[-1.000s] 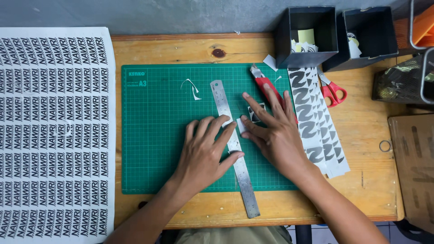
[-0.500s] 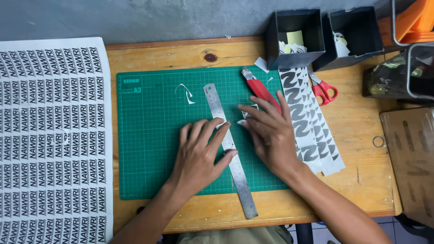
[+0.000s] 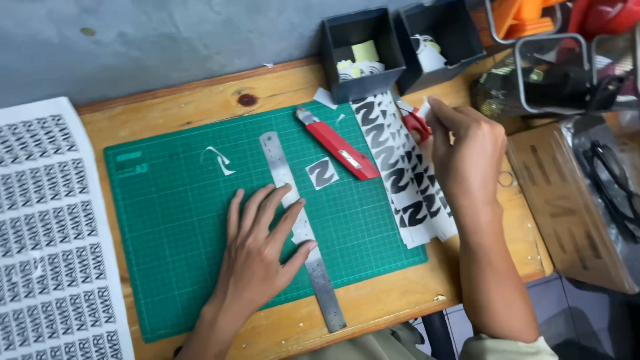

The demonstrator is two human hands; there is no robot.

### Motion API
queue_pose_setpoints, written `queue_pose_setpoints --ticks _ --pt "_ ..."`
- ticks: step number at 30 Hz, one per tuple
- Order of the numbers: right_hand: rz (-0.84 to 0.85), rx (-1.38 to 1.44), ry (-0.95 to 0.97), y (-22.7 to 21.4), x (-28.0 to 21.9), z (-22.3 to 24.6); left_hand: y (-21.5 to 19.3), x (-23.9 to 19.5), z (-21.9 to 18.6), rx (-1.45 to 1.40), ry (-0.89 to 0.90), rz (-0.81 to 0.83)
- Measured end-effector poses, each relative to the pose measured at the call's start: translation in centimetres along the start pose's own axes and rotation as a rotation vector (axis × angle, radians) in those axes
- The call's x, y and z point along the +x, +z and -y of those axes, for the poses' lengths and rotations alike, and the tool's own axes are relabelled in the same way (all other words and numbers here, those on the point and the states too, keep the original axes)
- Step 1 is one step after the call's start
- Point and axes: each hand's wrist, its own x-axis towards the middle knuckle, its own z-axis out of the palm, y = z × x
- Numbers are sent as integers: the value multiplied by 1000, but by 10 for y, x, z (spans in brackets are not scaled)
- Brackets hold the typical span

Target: The person uses a ruler and a red utility knife to cut individual stickers from a printed sheet on a green cutting mat. They repeatedly align the ruler, slice along the edge, and remove the cut pieces, placing them into a nearby black box.

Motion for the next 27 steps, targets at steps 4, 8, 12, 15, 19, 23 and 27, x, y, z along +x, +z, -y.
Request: queue_pose_setpoints --ticks 4,8,12,15,19,23,27 --pt "-102 143 17 9 7 -10 3 0 -1 21 -3 14" --pt "-88 277 -123 3 9 29 4 -1 -1 10 -10 19" --pt "152 329 -519 19 -6 73 3 -1 -1 13 -6 20" --pt "167 -14 -568 40 -17 87 3 0 -2 26 -6 13" --pt "115 -131 -531 45 -29 101 2 1 -4 35 -12 7" --pt "158 -190 -406 47 -35 106 4 0 -4 60 -3 22" --pt "210 -143 -380 50 -37 105 7 0 -5 89 -1 47"
